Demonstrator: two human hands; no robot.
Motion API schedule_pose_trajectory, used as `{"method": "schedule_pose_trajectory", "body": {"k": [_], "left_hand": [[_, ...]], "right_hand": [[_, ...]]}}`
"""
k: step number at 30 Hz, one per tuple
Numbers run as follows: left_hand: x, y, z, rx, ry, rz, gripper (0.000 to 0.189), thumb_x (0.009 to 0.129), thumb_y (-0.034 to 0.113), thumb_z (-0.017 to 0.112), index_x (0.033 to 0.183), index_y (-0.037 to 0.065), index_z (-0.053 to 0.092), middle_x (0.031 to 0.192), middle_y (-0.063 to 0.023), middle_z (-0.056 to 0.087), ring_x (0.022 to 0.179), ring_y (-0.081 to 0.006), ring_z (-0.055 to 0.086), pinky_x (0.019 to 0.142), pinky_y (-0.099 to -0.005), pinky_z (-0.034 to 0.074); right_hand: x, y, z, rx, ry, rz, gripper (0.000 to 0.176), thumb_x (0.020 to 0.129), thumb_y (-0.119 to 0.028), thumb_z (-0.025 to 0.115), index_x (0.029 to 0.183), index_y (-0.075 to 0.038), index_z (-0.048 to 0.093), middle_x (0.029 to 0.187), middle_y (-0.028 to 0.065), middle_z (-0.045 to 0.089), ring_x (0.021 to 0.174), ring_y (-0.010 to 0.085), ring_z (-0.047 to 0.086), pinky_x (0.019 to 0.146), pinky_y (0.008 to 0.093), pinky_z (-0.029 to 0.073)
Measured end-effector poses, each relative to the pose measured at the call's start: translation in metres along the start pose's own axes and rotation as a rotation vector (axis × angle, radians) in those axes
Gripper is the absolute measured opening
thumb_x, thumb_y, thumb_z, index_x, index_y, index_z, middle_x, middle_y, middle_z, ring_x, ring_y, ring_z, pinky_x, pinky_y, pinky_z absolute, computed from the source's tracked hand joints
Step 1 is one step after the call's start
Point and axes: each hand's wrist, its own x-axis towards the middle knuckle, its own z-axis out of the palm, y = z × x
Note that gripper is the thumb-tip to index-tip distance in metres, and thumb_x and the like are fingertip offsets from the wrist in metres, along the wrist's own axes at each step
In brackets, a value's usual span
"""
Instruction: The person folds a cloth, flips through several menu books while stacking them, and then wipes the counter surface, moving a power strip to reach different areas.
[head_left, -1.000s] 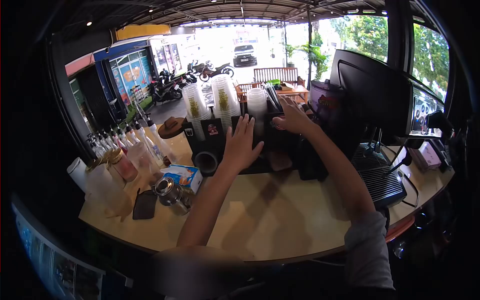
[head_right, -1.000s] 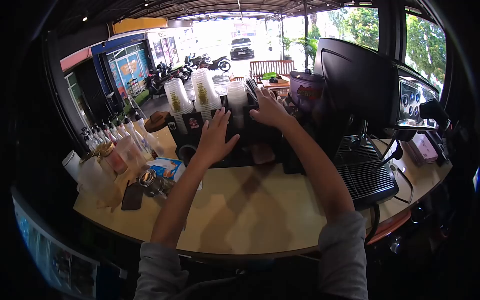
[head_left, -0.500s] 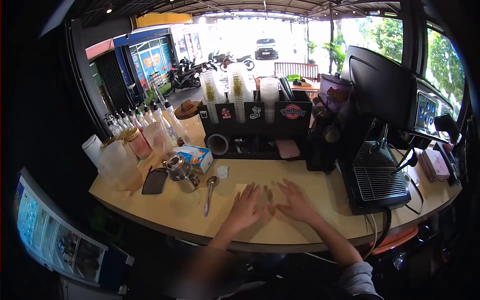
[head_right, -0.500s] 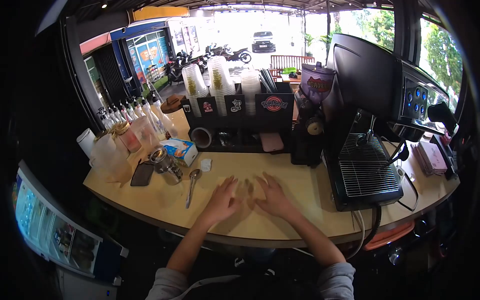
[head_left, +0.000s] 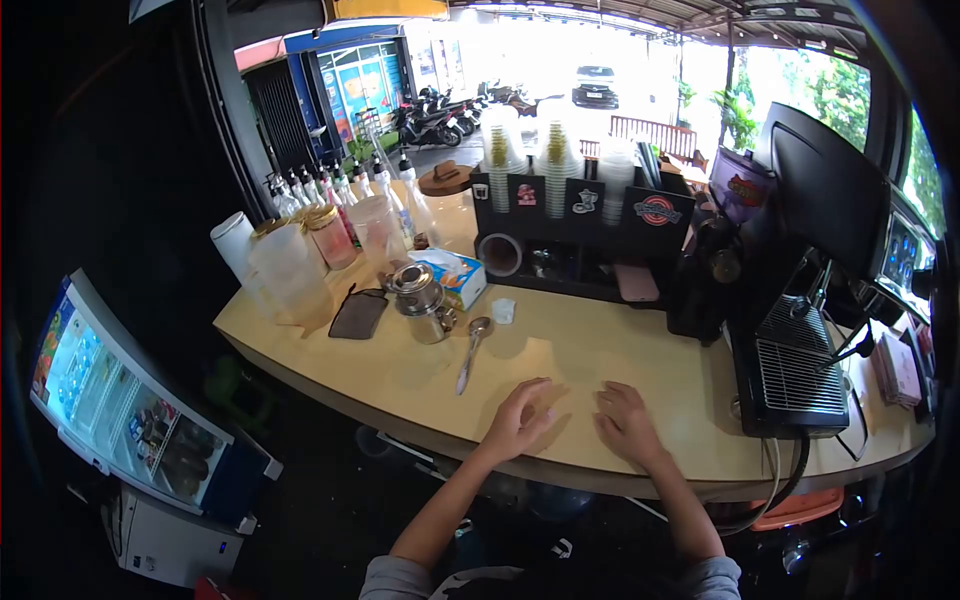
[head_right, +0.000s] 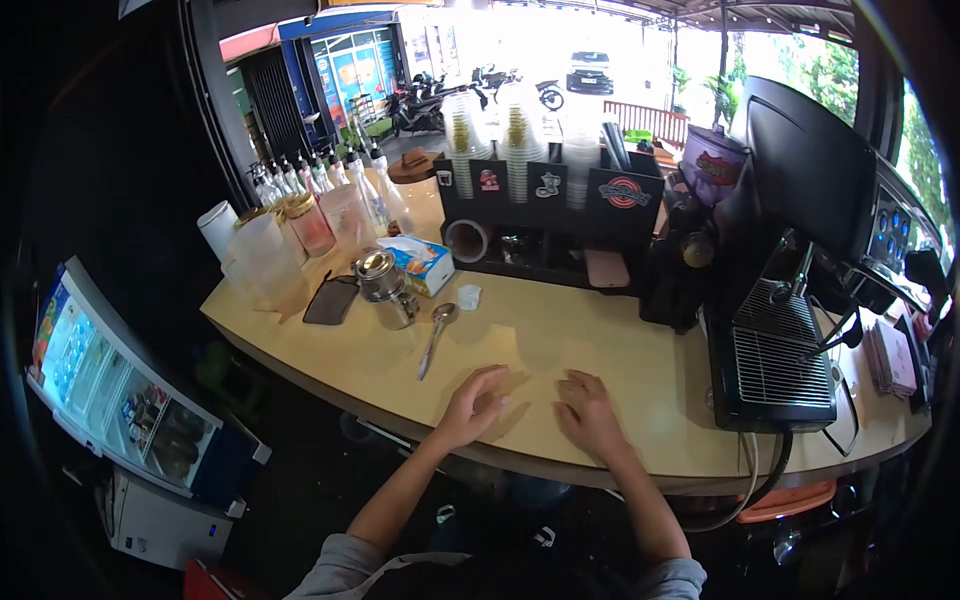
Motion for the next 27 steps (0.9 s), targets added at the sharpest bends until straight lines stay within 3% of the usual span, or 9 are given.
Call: {"method": "schedule_pose_trajectory", "body": {"k": [4,7,9,11,14,17,20,24,27], "left_hand": [[-0.007,0.012,-0.046,-0.075,-0.082,-0.093,0.041,0.084,0.012,0.062,0.123,0.003,0.05,0.123,-0.0119,0.053,0.118,-0.0233,0.049,0.098,-0.036,0.038],[-0.006,0.0,-0.1,-0.106,-0.072,0.009,0.04,0.085,0.011,0.062,0.123,0.003,0.05,0.122,-0.011,0.054,0.116,-0.0218,0.05,0.098,-0.0354,0.037],[-0.005,-0.013,-0.146,-0.027,-0.042,0.077,0.037,0.084,0.009,0.061,0.119,0.001,0.051,0.118,-0.0138,0.055,0.113,-0.0256,0.052,0.095,-0.0334,0.04],[-0.005,-0.035,-0.194,0.014,-0.015,0.113,0.036,0.083,0.008,0.061,0.116,0.0,0.052,0.117,-0.015,0.055,0.112,-0.0271,0.053,0.095,-0.0347,0.04],[-0.007,-0.081,-0.265,0.199,0.135,0.113,0.039,0.081,0.011,0.063,0.116,-0.001,0.051,0.118,-0.0176,0.053,0.111,-0.0305,0.052,0.095,-0.0365,0.039],[0.001,-0.122,-0.318,0.272,0.267,0.055,0.045,0.082,0.013,0.061,0.122,-0.001,0.046,0.124,-0.0203,0.047,0.116,-0.0343,0.047,0.099,-0.0385,0.037],[0.013,-0.163,-0.345,0.449,0.238,-0.06,0.05,0.085,0.014,0.056,0.128,-0.003,0.038,0.132,-0.0234,0.039,0.122,-0.0377,0.04,0.102,-0.0417,0.033],[0.037,-0.207,-0.361,0.621,0.159,-0.03,0.053,0.089,0.018,0.05,0.132,-0.006,0.032,0.137,-0.0255,0.033,0.129,-0.0381,0.032,0.105,-0.0431,0.029],[0.043,-0.235,-0.358,0.808,0.152,-0.046,0.058,0.087,0.019,0.054,0.134,-0.006,0.03,0.132,-0.0244,0.039,0.124,-0.0369,0.037,0.103,-0.0422,0.032]], "right_hand": [[0.008,-0.019,0.008,0.172,0.131,0.059,0.024,0.077,-0.002,0.062,0.101,0.0,0.059,0.109,0.0182,0.056,0.101,0.0334,0.055,0.086,0.0376,0.046],[0.028,-0.072,0.029,0.22,0.179,0.074,0.022,0.077,-0.001,0.062,0.099,-0.001,0.06,0.108,0.0167,0.056,0.099,0.0322,0.057,0.085,0.0359,0.046],[0.044,-0.116,0.062,0.257,0.189,0.075,0.021,0.078,0.0,0.062,0.099,-0.002,0.06,0.107,0.0162,0.057,0.1,0.0315,0.057,0.084,0.0353,0.046],[0.072,-0.158,0.097,0.251,0.114,-0.044,0.023,0.078,-0.002,0.062,0.101,-0.002,0.058,0.109,0.0155,0.055,0.099,0.0316,0.057,0.083,0.034,0.047],[0.116,-0.212,0.168,0.393,0.01,-0.061,0.025,0.078,-0.005,0.064,0.102,-0.005,0.059,0.111,0.0142,0.056,0.097,0.0302,0.059,0.082,0.0352,0.048],[0.164,-0.235,0.241,0.465,-0.091,-0.047,0.031,0.079,-0.009,0.064,0.109,-0.005,0.056,0.12,0.0149,0.051,0.103,0.0319,0.056,0.09,0.0376,0.044],[0.2,-0.243,0.299,0.421,-0.046,-0.056,0.035,0.079,-0.01,0.063,0.112,-0.004,0.053,0.123,0.0169,0.047,0.111,0.0333,0.05,0.094,0.0388,0.042],[0.217,-0.251,0.329,0.31,0.008,-0.073,0.037,0.078,-0.009,0.063,0.113,-0.003,0.051,0.124,0.0195,0.046,0.115,0.0356,0.046,0.098,0.0404,0.038],[0.218,-0.249,0.33,0.291,0.039,-0.049,0.036,0.078,-0.008,0.064,0.112,-0.004,0.052,0.123,0.0186,0.047,0.114,0.0339,0.048,0.097,0.0385,0.039]]}}
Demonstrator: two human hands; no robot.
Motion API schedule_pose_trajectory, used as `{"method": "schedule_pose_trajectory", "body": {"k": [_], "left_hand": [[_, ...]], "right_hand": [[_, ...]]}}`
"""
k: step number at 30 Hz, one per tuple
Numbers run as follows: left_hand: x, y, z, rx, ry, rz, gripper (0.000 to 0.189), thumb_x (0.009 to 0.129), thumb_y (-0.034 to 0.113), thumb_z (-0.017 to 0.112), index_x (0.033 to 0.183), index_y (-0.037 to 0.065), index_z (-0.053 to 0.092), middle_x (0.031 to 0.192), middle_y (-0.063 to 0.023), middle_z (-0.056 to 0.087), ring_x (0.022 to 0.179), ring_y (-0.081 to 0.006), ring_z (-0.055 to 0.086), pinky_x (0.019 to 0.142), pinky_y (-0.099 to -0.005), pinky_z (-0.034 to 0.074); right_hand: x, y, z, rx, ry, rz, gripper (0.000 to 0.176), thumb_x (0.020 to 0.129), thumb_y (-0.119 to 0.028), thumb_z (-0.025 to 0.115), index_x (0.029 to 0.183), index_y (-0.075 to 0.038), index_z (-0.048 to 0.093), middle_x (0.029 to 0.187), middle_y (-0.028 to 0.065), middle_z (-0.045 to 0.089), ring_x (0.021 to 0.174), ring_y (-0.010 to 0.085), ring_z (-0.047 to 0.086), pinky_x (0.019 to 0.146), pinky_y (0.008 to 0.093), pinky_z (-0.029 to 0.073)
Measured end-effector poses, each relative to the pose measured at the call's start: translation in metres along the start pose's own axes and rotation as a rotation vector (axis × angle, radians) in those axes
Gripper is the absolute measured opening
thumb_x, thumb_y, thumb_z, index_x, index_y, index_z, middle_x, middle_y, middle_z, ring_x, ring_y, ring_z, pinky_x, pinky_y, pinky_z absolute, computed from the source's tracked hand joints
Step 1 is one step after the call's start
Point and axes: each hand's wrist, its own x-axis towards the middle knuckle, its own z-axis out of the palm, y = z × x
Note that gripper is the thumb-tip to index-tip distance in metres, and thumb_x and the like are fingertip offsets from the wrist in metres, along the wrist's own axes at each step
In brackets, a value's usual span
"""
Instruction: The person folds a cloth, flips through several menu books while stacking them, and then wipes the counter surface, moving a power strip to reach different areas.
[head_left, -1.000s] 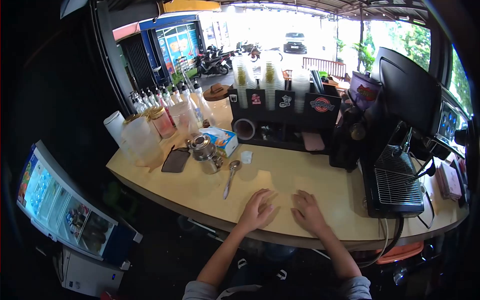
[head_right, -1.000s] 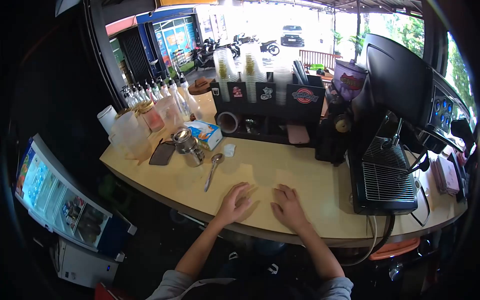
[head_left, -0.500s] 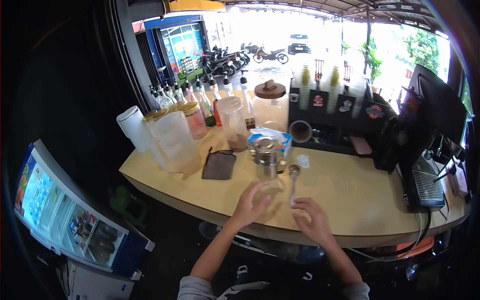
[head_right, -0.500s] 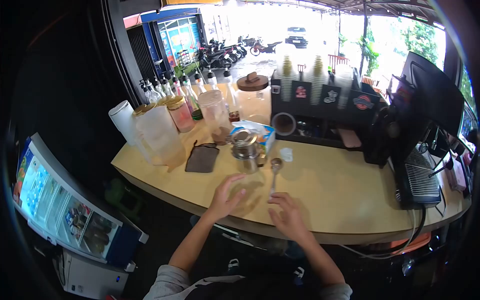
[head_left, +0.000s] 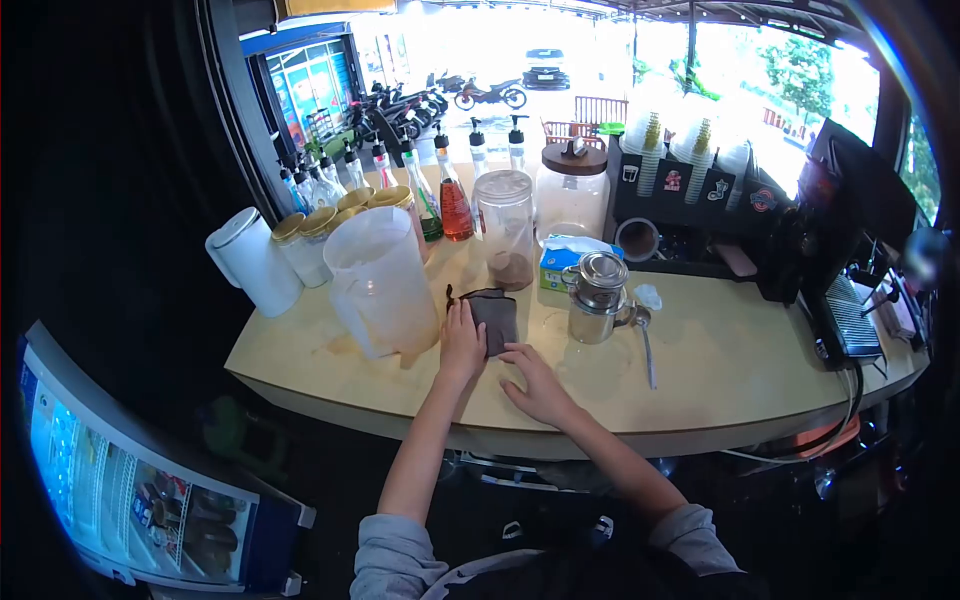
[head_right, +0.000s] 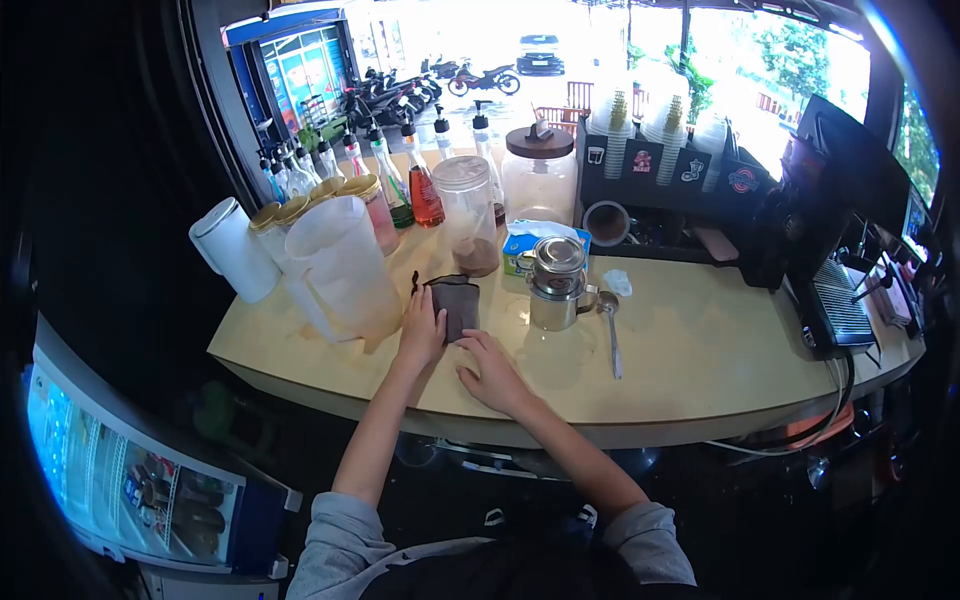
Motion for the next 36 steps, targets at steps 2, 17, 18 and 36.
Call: {"method": "schedule_pose_trajectory", "body": {"k": [2,17,18,36], "left_hand": [[0.002,0.018,-0.023,0.024,-0.072,-0.058,0.058,0.086,0.019,0.056,0.133,-0.006,0.032,0.127,-0.0231,0.043,0.12,-0.0356,0.041,0.1,-0.0414,0.035],[-0.047,0.032,-0.072,-0.468,-0.208,-0.035,0.027,0.072,0.007,0.067,0.09,0.003,0.049,0.088,-0.0136,0.055,0.079,-0.031,0.057,0.072,-0.0379,0.046],[-0.048,0.03,-0.07,-0.493,-0.153,0.006,0.026,0.071,0.004,0.067,0.088,0.002,0.048,0.086,-0.0132,0.055,0.079,-0.0304,0.057,0.073,-0.0361,0.046],[-0.061,0.159,-0.185,-1.171,0.239,0.158,0.015,0.082,0.003,0.063,0.093,0.001,0.052,0.08,-0.003,0.053,0.074,-0.0102,0.051,0.07,-0.023,0.043]], "right_hand": [[-0.003,0.002,-0.002,-0.006,0.049,0.015,0.037,0.078,-0.007,0.064,0.113,-0.004,0.051,0.123,0.0182,0.047,0.114,0.033,0.048,0.095,0.0382,0.04],[0.001,0.005,0.002,0.006,0.212,0.115,0.052,0.077,-0.01,0.07,0.123,-0.002,0.046,0.11,0.0146,0.055,0.096,0.0243,0.06,0.085,0.032,0.048],[0.001,0.001,0.001,0.025,0.238,0.153,0.051,0.076,-0.009,0.071,0.121,-0.002,0.048,0.105,0.0139,0.057,0.091,0.0226,0.06,0.082,0.031,0.048],[-0.055,-0.121,-0.073,0.615,0.356,0.007,0.028,0.084,-0.001,0.062,0.107,-0.004,0.048,0.119,0.0076,0.048,0.11,0.0136,0.048,0.091,0.0296,0.039]]}}
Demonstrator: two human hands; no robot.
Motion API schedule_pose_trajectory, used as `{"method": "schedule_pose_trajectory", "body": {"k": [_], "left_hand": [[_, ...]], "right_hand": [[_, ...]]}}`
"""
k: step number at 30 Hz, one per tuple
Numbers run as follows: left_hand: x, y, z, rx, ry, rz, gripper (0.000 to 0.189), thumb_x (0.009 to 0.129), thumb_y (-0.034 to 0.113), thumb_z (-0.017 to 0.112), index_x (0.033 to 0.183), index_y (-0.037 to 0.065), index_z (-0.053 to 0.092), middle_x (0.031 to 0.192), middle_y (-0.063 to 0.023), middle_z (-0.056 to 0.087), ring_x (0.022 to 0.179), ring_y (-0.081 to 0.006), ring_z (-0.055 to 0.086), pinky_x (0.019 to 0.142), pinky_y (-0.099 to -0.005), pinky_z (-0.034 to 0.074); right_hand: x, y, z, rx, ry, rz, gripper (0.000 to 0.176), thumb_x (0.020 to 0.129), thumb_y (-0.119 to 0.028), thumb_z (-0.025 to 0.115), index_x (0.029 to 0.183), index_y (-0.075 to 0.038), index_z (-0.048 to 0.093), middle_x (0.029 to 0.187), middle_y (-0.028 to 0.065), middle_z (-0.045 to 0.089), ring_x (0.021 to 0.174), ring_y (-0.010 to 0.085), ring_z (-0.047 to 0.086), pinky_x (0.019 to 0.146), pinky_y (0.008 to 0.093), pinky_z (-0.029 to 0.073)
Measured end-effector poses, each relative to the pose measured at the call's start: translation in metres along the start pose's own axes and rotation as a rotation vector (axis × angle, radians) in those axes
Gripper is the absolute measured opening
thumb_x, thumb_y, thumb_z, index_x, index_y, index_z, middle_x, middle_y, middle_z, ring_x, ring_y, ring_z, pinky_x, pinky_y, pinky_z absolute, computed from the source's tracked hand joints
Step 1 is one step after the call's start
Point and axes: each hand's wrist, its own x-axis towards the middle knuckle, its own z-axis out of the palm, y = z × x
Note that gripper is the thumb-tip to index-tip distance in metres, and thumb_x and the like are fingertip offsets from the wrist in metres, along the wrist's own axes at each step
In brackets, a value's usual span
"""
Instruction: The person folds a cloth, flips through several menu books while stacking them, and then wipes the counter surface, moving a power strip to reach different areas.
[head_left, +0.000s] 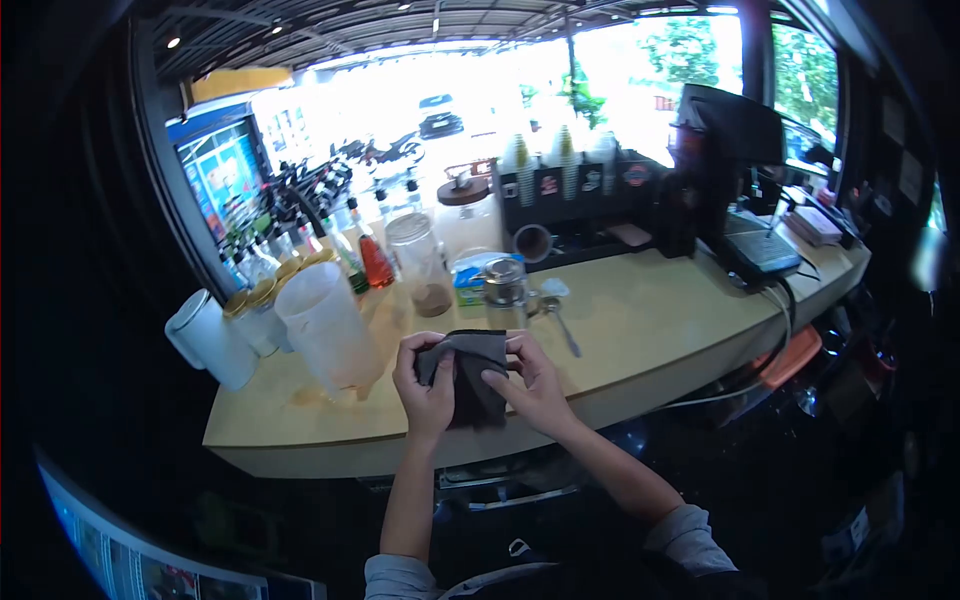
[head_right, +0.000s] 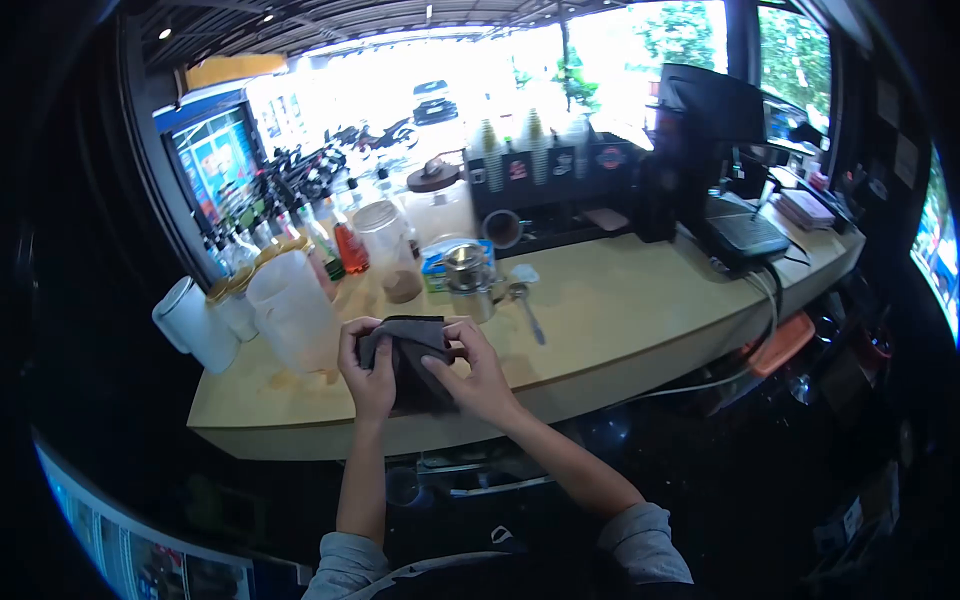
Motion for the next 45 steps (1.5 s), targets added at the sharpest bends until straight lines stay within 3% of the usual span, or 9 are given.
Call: {"method": "schedule_pose_trajectory", "body": {"k": [3,8,10,12,15,18,26,34,45], "left_hand": [[-0.023,0.028,0.028,-0.041,-0.113,-0.006,0.017,0.079,0.001,0.063,0.094,0.0,0.056,0.085,-0.0058,0.058,0.082,-0.0135,0.056,0.075,-0.0265,0.045],[-0.076,0.071,0.083,-0.301,-0.729,-0.208,0.03,0.068,0.001,0.072,0.095,0.001,0.059,0.092,-0.0058,0.061,0.088,-0.0136,0.059,0.08,-0.0263,0.046],[-0.097,0.077,0.104,-0.351,-0.859,-0.222,0.029,0.068,-0.002,0.072,0.095,0.001,0.06,0.09,-0.0055,0.063,0.086,-0.0123,0.06,0.079,-0.0256,0.048],[-0.122,0.084,0.129,-0.408,-0.991,-0.246,0.029,0.069,-0.004,0.071,0.095,0.001,0.061,0.088,-0.0052,0.064,0.085,-0.0109,0.061,0.077,-0.0248,0.049],[-0.158,0.101,0.171,-0.547,-1.051,-0.333,0.028,0.068,-0.003,0.073,0.092,0.002,0.06,0.084,-0.0038,0.063,0.08,-0.0089,0.061,0.072,-0.0219,0.049],[-0.193,0.122,0.219,-0.709,-1.011,-0.585,0.031,0.069,-0.004,0.072,0.096,0.002,0.059,0.084,-0.0037,0.063,0.078,-0.0091,0.061,0.071,-0.0219,0.049],[-0.234,0.134,0.331,-1.116,-1.219,-0.975,0.032,0.081,0.01,0.067,0.109,0.001,0.054,0.094,-0.0073,0.063,0.083,-0.0135,0.063,0.076,-0.0264,0.052],[-0.226,0.08,0.42,-1.087,-1.441,-0.986,0.03,0.084,0.011,0.066,0.109,-0.001,0.057,0.089,-0.0079,0.065,0.079,-0.0127,0.064,0.074,-0.0256,0.053],[-0.208,0.061,0.565,-1.087,-1.362,-0.811,0.029,0.088,0.008,0.059,0.115,-0.004,0.056,0.099,-0.0088,0.065,0.089,-0.0126,0.063,0.081,-0.0242,0.049]], "right_hand": [[-0.033,-0.062,-0.014,-0.468,0.11,-0.167,0.062,0.076,-0.012,0.07,0.126,-0.005,0.035,0.134,0.0132,0.037,0.126,0.0211,0.036,0.099,0.0387,0.033],[-0.115,-0.123,-0.06,-0.562,0.087,-0.118,0.06,0.075,-0.011,0.071,0.127,-0.004,0.042,0.131,0.0147,0.044,0.122,0.0219,0.043,0.1,0.0367,0.036],[-0.156,-0.147,-0.079,-0.478,0.063,0.115,0.045,0.074,-0.01,0.071,0.115,-0.002,0.053,0.115,0.0119,0.057,0.108,0.0182,0.055,0.092,0.0302,0.043],[-0.199,-0.171,-0.087,-0.541,0.267,0.051,0.03,0.075,-0.011,0.072,0.1,0.0,0.06,0.085,0.0049,0.062,0.082,0.0096,0.06,0.073,0.0245,0.048],[-0.272,-0.204,-0.111,-0.805,0.334,0.239,0.02,0.077,-0.016,0.073,0.082,0.0,0.063,0.06,-0.0005,0.051,0.06,0.0021,0.044,0.051,0.0235,0.037],[-0.327,-0.252,-0.123,-0.875,0.499,0.323,0.024,0.078,-0.018,0.071,0.082,0.003,0.061,0.062,0.0069,0.052,0.059,0.0054,0.048,0.053,0.0254,0.04],[-0.426,-0.291,-0.166,-0.707,1.107,0.322,0.013,0.075,-0.008,0.074,0.08,-0.003,0.063,0.069,-0.0018,0.059,0.066,0.0032,0.054,0.059,0.0206,0.045],[-0.43,-0.32,-0.224,-0.57,1.36,0.125,0.012,0.074,-0.001,0.071,0.083,-0.004,0.063,0.077,0.0017,0.063,0.073,0.0078,0.06,0.07,0.0222,0.05],[-0.397,-0.348,-0.358,-0.738,1.445,-0.073,0.007,0.082,-0.002,0.064,0.088,-0.005,0.067,0.071,-0.0034,0.059,0.067,0.0021,0.053,0.061,0.0171,0.041]]}}
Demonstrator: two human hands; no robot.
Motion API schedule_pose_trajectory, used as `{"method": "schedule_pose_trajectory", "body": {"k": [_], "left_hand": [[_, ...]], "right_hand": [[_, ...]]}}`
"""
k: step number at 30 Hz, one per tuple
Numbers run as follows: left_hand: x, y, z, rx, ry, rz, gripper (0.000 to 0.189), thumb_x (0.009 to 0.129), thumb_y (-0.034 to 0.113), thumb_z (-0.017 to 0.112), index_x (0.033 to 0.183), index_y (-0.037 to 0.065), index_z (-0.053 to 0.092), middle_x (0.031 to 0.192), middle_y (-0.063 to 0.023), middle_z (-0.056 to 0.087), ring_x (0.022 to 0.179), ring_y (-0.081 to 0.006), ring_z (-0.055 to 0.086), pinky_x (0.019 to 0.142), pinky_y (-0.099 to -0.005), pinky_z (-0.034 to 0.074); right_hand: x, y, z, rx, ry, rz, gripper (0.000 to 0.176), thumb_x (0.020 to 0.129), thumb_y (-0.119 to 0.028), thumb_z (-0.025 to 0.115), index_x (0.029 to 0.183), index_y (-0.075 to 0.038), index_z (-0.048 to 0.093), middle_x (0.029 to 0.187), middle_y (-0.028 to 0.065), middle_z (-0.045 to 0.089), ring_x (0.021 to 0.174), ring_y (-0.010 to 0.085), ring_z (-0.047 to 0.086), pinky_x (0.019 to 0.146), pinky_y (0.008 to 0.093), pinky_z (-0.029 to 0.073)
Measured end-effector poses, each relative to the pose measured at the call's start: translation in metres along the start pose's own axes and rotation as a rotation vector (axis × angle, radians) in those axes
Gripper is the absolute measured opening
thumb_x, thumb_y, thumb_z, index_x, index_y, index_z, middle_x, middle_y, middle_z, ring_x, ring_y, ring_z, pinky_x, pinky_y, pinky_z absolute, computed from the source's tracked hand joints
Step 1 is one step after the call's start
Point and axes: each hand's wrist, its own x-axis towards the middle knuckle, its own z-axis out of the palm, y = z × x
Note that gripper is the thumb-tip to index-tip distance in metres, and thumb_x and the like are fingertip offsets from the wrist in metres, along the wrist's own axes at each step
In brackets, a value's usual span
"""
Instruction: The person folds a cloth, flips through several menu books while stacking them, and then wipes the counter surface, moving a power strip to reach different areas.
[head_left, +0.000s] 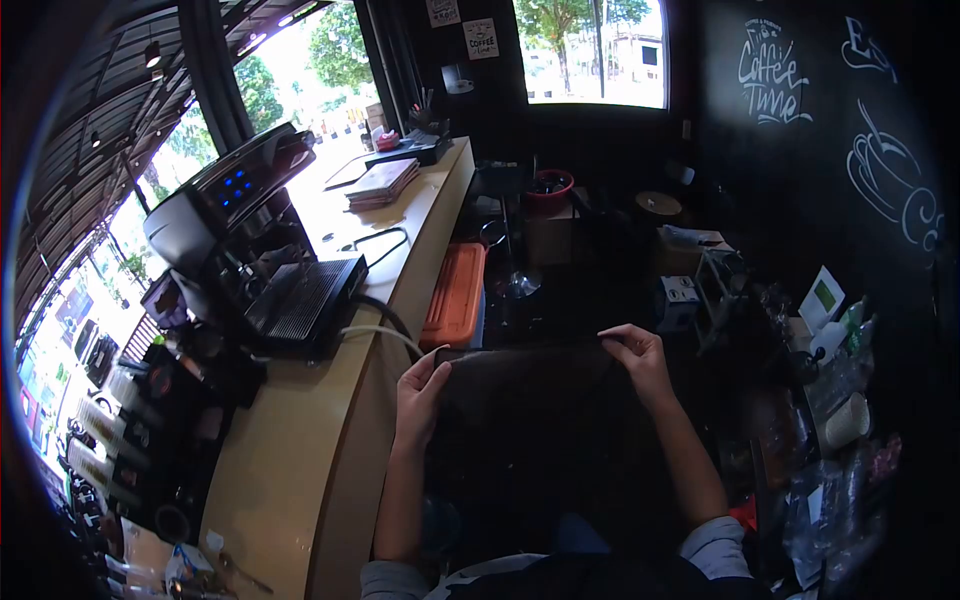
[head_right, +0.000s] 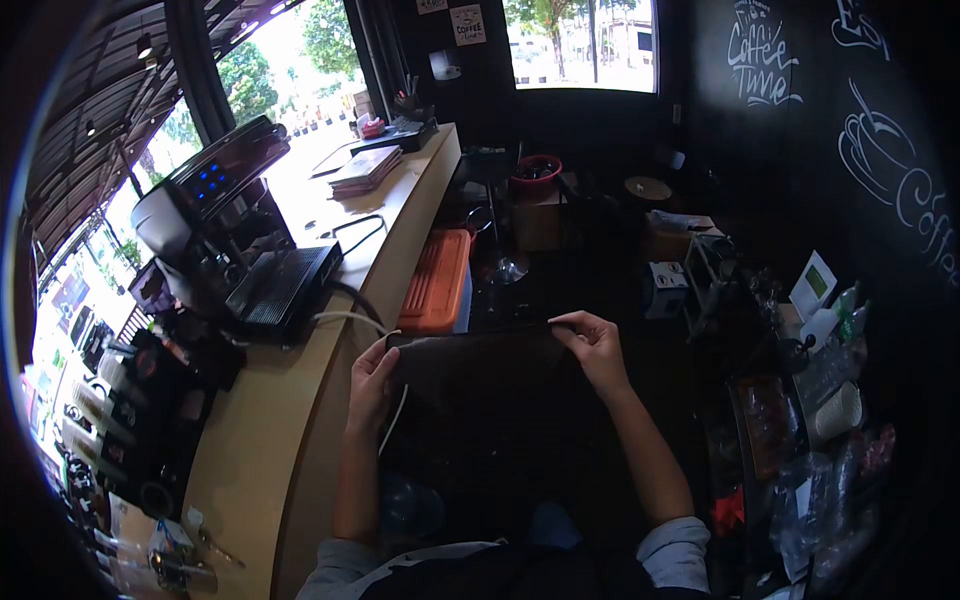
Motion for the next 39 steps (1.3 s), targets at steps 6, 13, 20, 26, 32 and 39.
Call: {"method": "schedule_pose_trajectory", "body": {"k": [6,13,20,26,32,39], "left_hand": [[0.1,-0.053,0.019,-0.176,-0.05,-0.079,0.014,0.09,0.006,0.055,0.103,0.001,0.056,0.094,-0.0039,0.063,0.085,-0.0103,0.061,0.075,-0.0227,0.049],[0.217,-0.096,0.063,-0.208,-0.155,0.0,0.01,0.093,0.006,0.049,0.102,0.003,0.052,0.094,-0.0035,0.059,0.089,-0.0073,0.056,0.08,-0.022,0.045],[0.304,-0.118,0.087,0.184,-0.204,0.08,0.01,0.088,0.0,0.054,0.098,-0.001,0.055,0.093,-0.0051,0.058,0.087,-0.0088,0.056,0.078,-0.0219,0.045],[0.373,-0.138,0.074,0.414,-0.126,0.008,0.013,0.084,-0.006,0.057,0.095,-0.003,0.059,0.093,-0.004,0.057,0.088,-0.0095,0.055,0.079,-0.0227,0.044],[0.458,-0.149,0.04,0.706,0.032,0.493,0.013,0.079,-0.002,0.063,0.091,0.0,0.06,0.105,-0.0076,0.055,0.091,-0.0141,0.057,0.08,-0.0275,0.045],[0.546,-0.142,-0.018,0.393,0.003,0.201,0.018,0.083,-0.007,0.057,0.098,0.002,0.051,0.107,-0.0078,0.053,0.105,-0.0139,0.053,0.09,-0.0301,0.045]], "right_hand": [[0.086,0.054,-0.047,-0.416,0.185,-0.068,0.009,0.084,-0.001,0.06,0.089,-0.004,0.067,0.058,-0.0059,0.047,0.047,0.0017,0.037,0.046,0.0195,0.03],[0.204,0.088,-0.096,-0.027,0.091,-0.051,0.01,0.084,-0.003,0.061,0.093,-0.002,0.057,0.078,0.0033,0.06,0.07,0.0089,0.062,0.06,0.0225,0.052],[0.321,0.142,-0.084,-0.06,-0.055,-0.027,0.024,0.074,0.007,0.061,0.088,-0.007,0.048,0.081,-0.0024,0.044,0.07,0.0023,0.047,0.061,0.0153,0.04],[0.386,0.167,-0.043,-0.041,-0.321,0.053,0.045,0.075,0.006,0.064,0.116,-0.009,0.054,0.088,-0.0013,0.058,0.073,0.0009,0.05,0.062,0.0167,0.041],[0.464,0.192,-0.009,-0.076,-0.59,-0.022,0.048,0.084,0.003,0.056,0.13,-0.011,0.049,0.093,0.0041,0.065,0.085,0.0068,0.059,0.068,0.0198,0.047],[0.589,0.225,0.041,-0.096,-0.786,-0.076,0.048,0.084,0.005,0.056,0.13,-0.007,0.048,0.094,0.0096,0.066,0.087,0.0101,0.062,0.076,0.0252,0.051]]}}
